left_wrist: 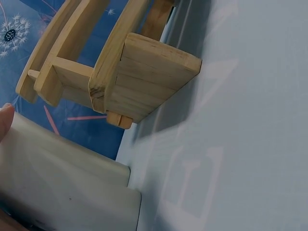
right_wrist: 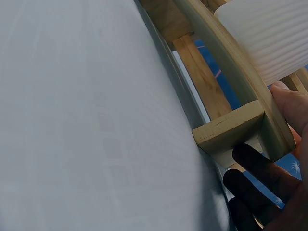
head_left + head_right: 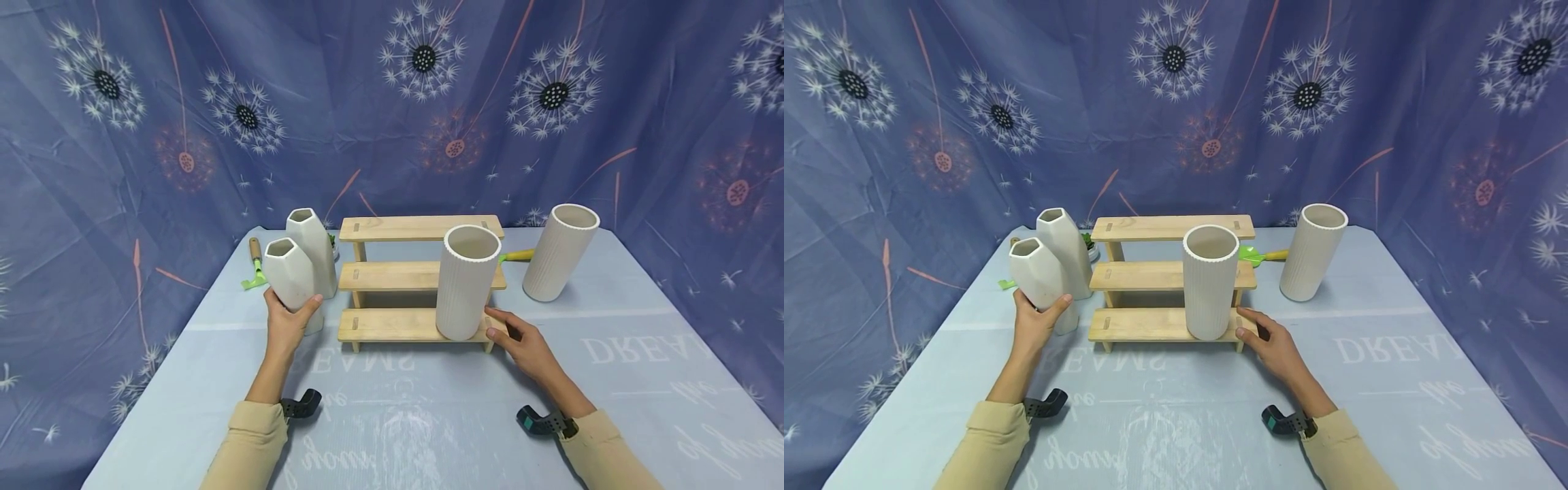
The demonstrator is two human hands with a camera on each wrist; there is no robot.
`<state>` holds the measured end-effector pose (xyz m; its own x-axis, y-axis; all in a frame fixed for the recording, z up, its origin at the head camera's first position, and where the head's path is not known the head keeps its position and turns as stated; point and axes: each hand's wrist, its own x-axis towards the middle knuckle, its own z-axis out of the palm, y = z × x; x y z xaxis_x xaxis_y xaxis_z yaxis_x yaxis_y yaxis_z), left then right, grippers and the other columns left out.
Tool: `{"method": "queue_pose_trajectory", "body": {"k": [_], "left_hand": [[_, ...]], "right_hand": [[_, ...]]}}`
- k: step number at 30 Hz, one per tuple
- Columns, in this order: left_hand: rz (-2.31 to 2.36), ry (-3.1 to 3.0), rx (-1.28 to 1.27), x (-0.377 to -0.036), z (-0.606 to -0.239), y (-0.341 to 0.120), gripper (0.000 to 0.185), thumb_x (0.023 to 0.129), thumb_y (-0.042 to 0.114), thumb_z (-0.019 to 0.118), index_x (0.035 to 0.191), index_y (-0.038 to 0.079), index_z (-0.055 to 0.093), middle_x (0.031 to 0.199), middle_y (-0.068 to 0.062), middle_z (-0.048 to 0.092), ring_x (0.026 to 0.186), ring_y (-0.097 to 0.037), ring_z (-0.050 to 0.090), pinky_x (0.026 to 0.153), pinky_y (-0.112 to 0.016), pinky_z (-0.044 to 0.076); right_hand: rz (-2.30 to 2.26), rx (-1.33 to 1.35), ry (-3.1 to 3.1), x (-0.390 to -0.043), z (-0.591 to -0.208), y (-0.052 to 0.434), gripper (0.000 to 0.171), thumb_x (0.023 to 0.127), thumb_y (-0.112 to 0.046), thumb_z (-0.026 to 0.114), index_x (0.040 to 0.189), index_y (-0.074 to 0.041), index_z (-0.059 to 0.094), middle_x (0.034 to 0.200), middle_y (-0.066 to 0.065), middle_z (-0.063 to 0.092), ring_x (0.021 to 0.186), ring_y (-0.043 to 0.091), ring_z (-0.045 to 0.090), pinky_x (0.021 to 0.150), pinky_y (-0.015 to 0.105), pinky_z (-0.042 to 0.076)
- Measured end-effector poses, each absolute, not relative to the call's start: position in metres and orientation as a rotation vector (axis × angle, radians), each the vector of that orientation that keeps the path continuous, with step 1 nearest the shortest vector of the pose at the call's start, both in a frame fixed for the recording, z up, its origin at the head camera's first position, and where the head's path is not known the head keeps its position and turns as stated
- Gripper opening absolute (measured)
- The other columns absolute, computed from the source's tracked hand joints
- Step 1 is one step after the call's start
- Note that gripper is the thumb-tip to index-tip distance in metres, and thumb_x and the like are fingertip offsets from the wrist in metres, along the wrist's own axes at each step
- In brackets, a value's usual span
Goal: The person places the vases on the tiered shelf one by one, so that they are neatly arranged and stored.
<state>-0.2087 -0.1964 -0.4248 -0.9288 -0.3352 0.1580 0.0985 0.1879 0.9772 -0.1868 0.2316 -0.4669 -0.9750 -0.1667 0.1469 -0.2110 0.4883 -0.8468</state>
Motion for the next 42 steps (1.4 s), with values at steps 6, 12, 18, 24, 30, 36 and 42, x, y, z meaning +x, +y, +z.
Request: {"method": "queue_pose_trajectory", "body": {"k": [6, 12, 18, 24, 30, 36, 42], "left_hand": [[-1.769, -2.155, 0.273, -0.21, -0.425, -0.196, 0.088, 0.076, 0.024, 0.079, 0.14, 0.011, 0.02, 0.143, -0.016, 0.037, 0.131, -0.03, 0.038, 0.11, -0.048, 0.029], [-1.778, -2.139, 0.277, -0.211, -0.424, -0.196, 0.084, 0.076, 0.025, 0.08, 0.137, 0.013, 0.024, 0.141, -0.014, 0.039, 0.13, -0.028, 0.04, 0.11, -0.047, 0.03], [-1.799, -2.123, 0.281, -0.21, -0.423, -0.197, 0.084, 0.075, 0.023, 0.081, 0.136, 0.011, 0.025, 0.141, -0.014, 0.039, 0.13, -0.028, 0.04, 0.11, -0.048, 0.029], [-1.814, -2.099, 0.312, -0.208, -0.421, -0.198, 0.083, 0.075, 0.022, 0.08, 0.137, 0.011, 0.026, 0.141, -0.012, 0.04, 0.129, -0.027, 0.04, 0.11, -0.046, 0.03], [-1.831, -2.077, 0.275, -0.203, -0.414, -0.199, 0.085, 0.076, 0.024, 0.08, 0.139, 0.012, 0.024, 0.139, -0.011, 0.04, 0.128, -0.025, 0.041, 0.109, -0.044, 0.031], [-1.838, -2.052, 0.268, -0.197, -0.403, -0.197, 0.083, 0.075, 0.021, 0.081, 0.139, 0.016, 0.027, 0.135, -0.006, 0.043, 0.125, -0.02, 0.044, 0.105, -0.04, 0.034], [-1.847, -2.024, 0.256, -0.187, -0.392, -0.194, 0.078, 0.074, 0.016, 0.081, 0.135, 0.02, 0.033, 0.13, -0.001, 0.046, 0.118, -0.013, 0.047, 0.095, -0.029, 0.038]], "right_hand": [[1.521, 0.344, -2.674, -0.187, -0.467, 0.231, 0.048, 0.093, -0.035, 0.058, 0.137, -0.018, 0.05, 0.145, 0.007, 0.046, 0.13, 0.026, 0.044, 0.088, 0.003, 0.036], [1.516, 0.325, -2.681, -0.187, -0.467, 0.231, 0.048, 0.093, -0.035, 0.059, 0.137, -0.019, 0.05, 0.144, 0.007, 0.046, 0.126, 0.021, 0.047, 0.087, 0.006, 0.039], [1.539, 0.326, -2.675, -0.186, -0.467, 0.231, 0.049, 0.093, -0.035, 0.059, 0.137, -0.019, 0.05, 0.145, 0.008, 0.046, 0.126, 0.022, 0.047, 0.087, 0.006, 0.04], [1.561, 0.325, -2.667, -0.186, -0.466, 0.23, 0.049, 0.092, -0.035, 0.059, 0.137, -0.018, 0.05, 0.145, 0.008, 0.046, 0.128, 0.023, 0.046, 0.087, 0.004, 0.038], [1.578, 0.341, -2.642, -0.186, -0.467, 0.231, 0.048, 0.092, -0.032, 0.06, 0.136, -0.016, 0.051, 0.143, 0.009, 0.048, 0.114, -0.008, 0.047, 0.086, 0.006, 0.041], [1.598, 0.369, -2.62, -0.187, -0.466, 0.232, 0.048, 0.093, -0.031, 0.06, 0.137, -0.016, 0.05, 0.143, 0.009, 0.048, 0.111, -0.018, 0.043, 0.086, 0.006, 0.04], [1.596, 0.367, -2.63, -0.186, -0.465, 0.232, 0.048, 0.093, -0.032, 0.06, 0.137, -0.017, 0.05, 0.143, 0.009, 0.047, 0.111, -0.016, 0.044, 0.086, 0.006, 0.041]]}}
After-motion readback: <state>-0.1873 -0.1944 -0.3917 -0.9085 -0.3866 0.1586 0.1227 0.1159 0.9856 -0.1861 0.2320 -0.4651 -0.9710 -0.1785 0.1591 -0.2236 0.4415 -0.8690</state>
